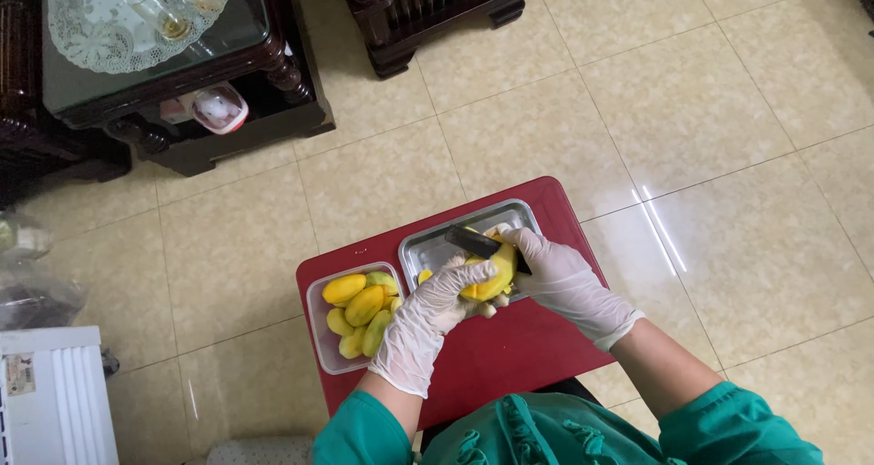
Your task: Peeling and slicing mangoes using a knife and placing them in a tray.
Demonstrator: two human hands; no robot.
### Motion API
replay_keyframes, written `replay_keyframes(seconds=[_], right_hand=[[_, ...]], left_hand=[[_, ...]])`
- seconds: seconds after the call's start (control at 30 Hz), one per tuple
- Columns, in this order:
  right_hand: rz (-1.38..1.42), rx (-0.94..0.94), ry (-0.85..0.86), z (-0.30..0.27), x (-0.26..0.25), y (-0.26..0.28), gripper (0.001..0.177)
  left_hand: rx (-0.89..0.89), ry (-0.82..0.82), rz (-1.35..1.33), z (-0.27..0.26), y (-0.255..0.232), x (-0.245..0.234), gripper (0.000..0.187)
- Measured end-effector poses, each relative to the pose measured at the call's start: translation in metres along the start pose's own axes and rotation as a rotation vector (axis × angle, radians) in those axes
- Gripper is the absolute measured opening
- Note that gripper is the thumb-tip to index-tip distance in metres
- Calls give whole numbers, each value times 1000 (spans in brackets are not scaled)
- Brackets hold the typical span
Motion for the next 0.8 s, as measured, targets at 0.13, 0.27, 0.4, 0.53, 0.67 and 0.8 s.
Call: replay_keyframes(seconds=[0.13, 0.27, 0.4, 0.53, 0.67, 0.8], right_hand=[[-11, -159, 3, -5, -20, 32, 62], [-71, -268, -31, -3, -25, 39, 64], [-163, -356, -95, 17, 8, 0, 50], [-223, -400, -110, 22, 15, 1, 52], [-345, -338, -67, 21, 3, 21, 66], [-224, -4, 126, 23, -16, 33, 81]], left_hand=[[-26, -87, 134, 29, 20, -21, 39], [-81, -202, 86, 46, 30, -38, 46], [-75, -161, 53, 50, 30, -35, 64], [-69, -172, 44, 51, 38, -36, 68], [-71, -241, -6, 71, 53, -39, 83], [-54, -354, -155, 80, 58, -50, 92]])
Point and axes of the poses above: each hand's wrist, its own z-axis towards the middle knuckle, its own x-axis out of the palm, y = z × x, the point moved 6 cm from there along z, towards the middle knuckle, and after that the axes turned 15 degrees about -y, right-handed, at the moved point
